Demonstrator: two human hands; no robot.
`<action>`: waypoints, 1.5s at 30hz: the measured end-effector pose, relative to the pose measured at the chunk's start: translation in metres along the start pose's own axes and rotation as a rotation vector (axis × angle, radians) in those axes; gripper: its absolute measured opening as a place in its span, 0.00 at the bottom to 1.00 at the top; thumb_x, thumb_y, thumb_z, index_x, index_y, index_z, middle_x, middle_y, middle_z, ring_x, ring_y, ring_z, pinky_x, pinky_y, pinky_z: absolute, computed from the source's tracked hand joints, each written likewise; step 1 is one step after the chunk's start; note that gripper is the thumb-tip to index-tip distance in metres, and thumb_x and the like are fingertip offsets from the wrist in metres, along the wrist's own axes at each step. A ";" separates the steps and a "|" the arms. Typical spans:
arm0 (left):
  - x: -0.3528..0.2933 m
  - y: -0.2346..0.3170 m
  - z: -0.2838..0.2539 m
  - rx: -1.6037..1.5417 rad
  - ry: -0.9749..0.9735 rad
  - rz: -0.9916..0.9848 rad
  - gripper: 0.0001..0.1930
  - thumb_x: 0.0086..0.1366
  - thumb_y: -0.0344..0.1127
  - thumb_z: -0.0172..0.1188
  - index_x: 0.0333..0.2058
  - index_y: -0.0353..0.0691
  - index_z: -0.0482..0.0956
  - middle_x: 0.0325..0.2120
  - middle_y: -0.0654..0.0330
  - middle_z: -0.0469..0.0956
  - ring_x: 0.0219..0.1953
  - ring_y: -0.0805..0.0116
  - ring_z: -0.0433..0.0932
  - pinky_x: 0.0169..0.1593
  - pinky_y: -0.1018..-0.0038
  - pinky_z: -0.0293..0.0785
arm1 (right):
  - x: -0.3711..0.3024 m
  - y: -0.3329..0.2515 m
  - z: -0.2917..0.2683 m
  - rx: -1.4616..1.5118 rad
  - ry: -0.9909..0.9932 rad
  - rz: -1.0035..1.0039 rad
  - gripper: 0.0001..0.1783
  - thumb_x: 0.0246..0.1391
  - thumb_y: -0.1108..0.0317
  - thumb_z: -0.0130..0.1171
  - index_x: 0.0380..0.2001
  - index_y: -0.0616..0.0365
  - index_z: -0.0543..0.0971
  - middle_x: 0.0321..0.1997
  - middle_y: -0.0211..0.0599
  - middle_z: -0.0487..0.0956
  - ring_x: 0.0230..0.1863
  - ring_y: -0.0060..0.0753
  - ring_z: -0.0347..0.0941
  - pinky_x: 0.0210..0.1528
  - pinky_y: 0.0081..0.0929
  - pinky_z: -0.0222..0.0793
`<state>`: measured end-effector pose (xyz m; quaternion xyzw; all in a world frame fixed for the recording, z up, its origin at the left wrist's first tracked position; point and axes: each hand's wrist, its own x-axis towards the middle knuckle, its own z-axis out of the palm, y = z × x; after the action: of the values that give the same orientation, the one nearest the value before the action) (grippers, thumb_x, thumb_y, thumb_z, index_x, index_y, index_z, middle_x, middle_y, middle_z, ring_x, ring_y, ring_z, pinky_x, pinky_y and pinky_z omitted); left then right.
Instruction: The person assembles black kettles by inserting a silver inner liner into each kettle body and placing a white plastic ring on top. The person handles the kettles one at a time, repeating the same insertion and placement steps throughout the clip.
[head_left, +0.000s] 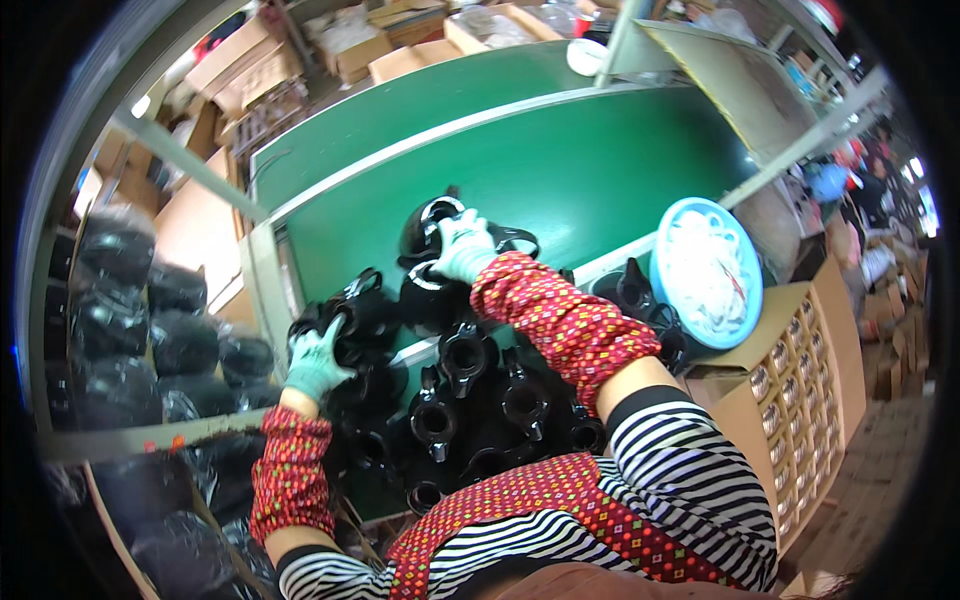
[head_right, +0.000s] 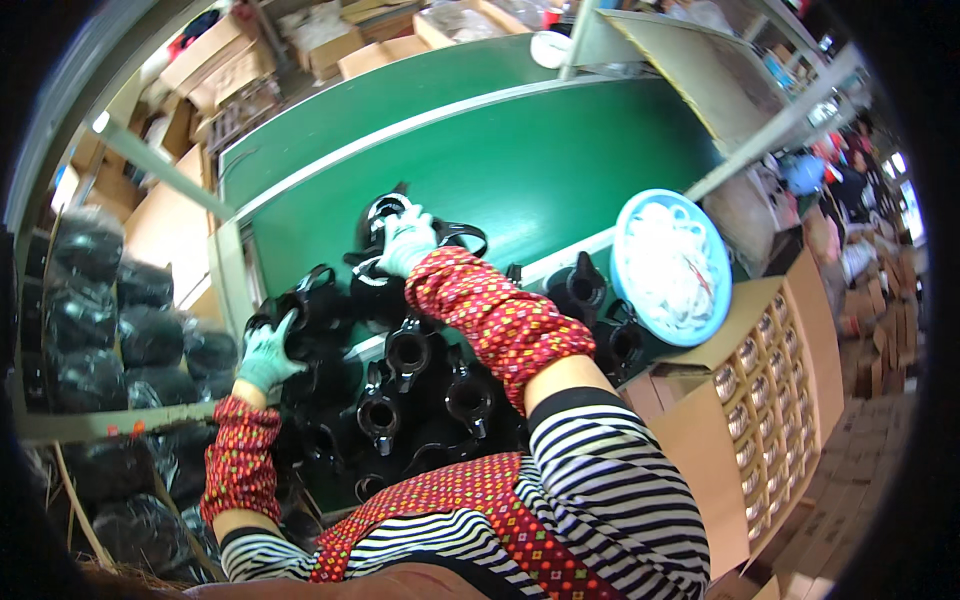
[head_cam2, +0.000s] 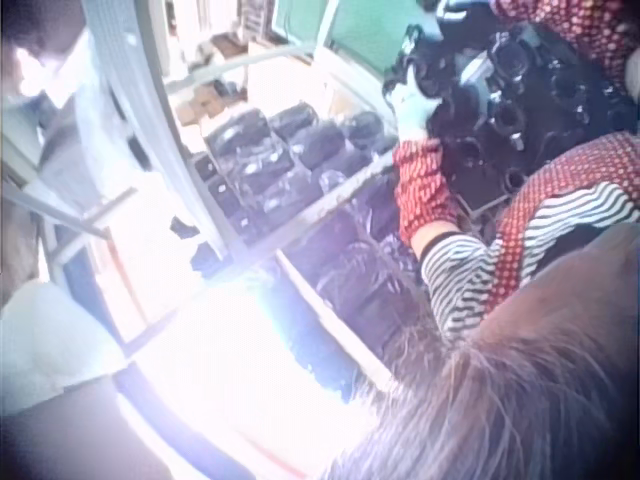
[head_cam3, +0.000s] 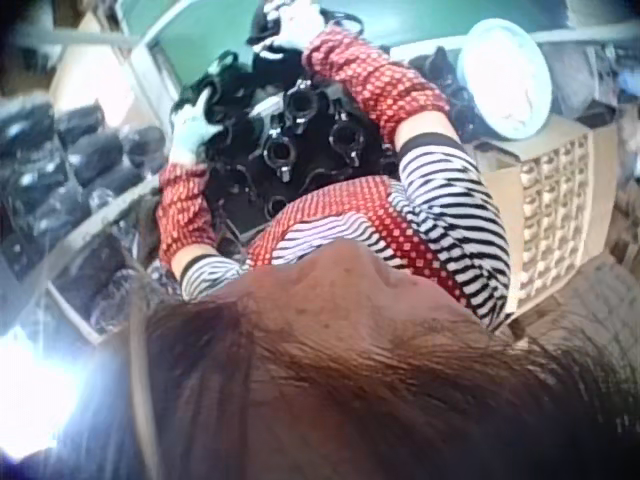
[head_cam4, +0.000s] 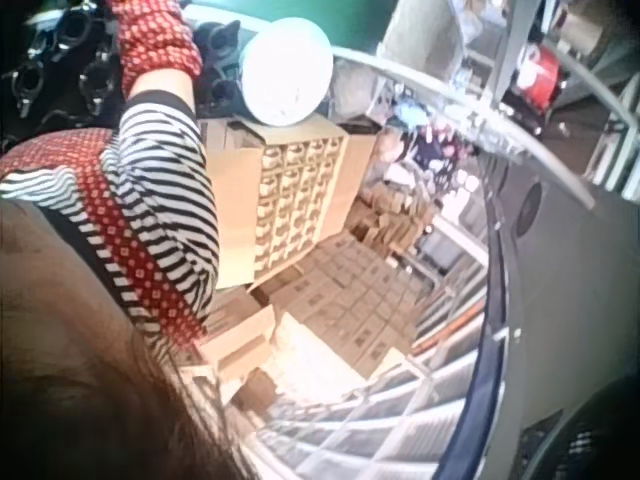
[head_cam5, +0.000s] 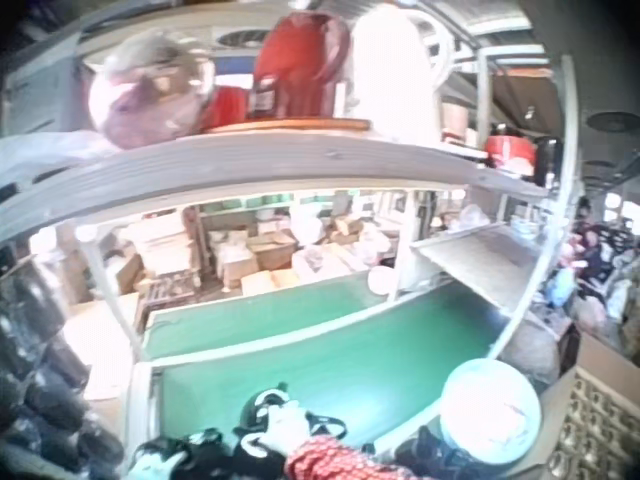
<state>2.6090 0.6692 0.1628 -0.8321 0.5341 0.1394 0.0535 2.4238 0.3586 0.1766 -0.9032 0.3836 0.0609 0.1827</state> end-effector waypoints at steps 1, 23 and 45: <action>-0.001 -0.002 -0.001 -0.030 -0.014 -0.015 0.65 0.39 0.63 0.79 0.76 0.57 0.56 0.57 0.34 0.74 0.62 0.33 0.70 0.69 0.43 0.57 | 0.001 0.004 -0.007 -0.016 -0.075 -0.065 0.60 0.38 0.27 0.73 0.70 0.50 0.68 0.68 0.61 0.64 0.67 0.65 0.64 0.70 0.51 0.65; 0.000 -0.031 0.020 -0.196 0.537 -0.053 0.35 0.68 0.44 0.66 0.69 0.37 0.67 0.63 0.43 0.71 0.64 0.44 0.71 0.67 0.54 0.68 | -0.220 0.138 -0.075 0.241 0.431 -0.420 0.50 0.50 0.41 0.72 0.72 0.51 0.67 0.72 0.60 0.64 0.69 0.59 0.65 0.70 0.54 0.59; -0.040 0.627 -0.108 -0.225 0.060 1.146 0.50 0.52 0.40 0.78 0.72 0.38 0.63 0.69 0.39 0.62 0.69 0.35 0.63 0.72 0.49 0.60 | -0.780 0.478 0.041 -0.113 0.469 0.853 0.62 0.32 0.44 0.81 0.72 0.53 0.67 0.75 0.54 0.64 0.76 0.61 0.56 0.79 0.60 0.44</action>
<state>2.0458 0.4128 0.3146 -0.4147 0.8821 0.1785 -0.1341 1.5381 0.5913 0.1984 -0.6635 0.7462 -0.0541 0.0011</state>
